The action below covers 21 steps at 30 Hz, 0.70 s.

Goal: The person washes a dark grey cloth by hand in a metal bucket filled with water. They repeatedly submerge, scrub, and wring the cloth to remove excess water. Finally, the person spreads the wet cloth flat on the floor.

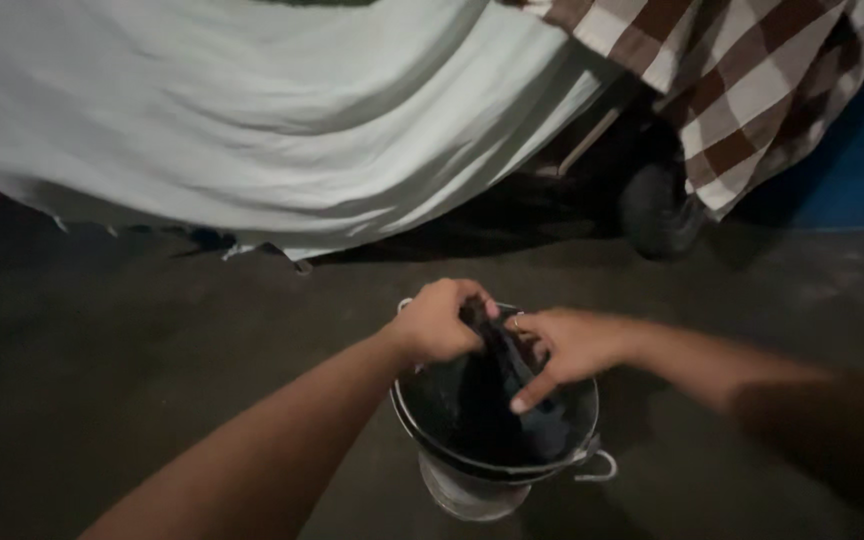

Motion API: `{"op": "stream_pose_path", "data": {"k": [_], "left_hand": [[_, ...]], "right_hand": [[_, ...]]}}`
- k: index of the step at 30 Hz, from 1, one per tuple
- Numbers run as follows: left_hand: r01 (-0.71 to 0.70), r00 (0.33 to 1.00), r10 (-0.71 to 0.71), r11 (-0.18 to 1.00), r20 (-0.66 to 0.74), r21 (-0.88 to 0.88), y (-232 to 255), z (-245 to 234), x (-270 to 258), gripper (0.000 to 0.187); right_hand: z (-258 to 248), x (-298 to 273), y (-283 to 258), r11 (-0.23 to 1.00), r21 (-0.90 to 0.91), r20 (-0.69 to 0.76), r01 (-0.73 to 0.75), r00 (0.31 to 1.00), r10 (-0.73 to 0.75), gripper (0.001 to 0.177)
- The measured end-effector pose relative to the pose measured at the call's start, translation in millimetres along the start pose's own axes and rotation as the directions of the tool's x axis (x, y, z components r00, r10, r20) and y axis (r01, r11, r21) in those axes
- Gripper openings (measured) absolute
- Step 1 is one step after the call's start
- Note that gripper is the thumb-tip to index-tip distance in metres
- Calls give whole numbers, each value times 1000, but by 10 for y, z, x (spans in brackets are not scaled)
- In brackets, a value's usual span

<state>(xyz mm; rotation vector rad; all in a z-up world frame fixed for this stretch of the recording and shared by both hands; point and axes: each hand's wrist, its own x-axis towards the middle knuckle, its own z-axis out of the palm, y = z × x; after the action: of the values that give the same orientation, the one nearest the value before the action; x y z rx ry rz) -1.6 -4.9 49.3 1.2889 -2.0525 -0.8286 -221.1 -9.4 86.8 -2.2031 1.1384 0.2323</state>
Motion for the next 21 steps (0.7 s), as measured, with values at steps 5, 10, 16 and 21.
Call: {"op": "stream_pose_path", "data": {"k": [5,10,16,21], "left_hand": [[-247,966,220,938,-133,-245,130,86,46,61],[-96,991,58,940,-124,-326,102,56,-49,59],[124,991,-86,890,106,-440,102,-96,-233,55],[125,980,-33,868,195,-481,-245,165,-283,35]], "right_hand": [[87,93,92,985,-162,-267,52,959,-95,49],[-50,12,-17,960,281,-337,-10,935,108,28],[-3,-76,-150,867,497,-336,33,929,158,30],[5,-25,-136,797,604,-324,28,922,213,35]]}}
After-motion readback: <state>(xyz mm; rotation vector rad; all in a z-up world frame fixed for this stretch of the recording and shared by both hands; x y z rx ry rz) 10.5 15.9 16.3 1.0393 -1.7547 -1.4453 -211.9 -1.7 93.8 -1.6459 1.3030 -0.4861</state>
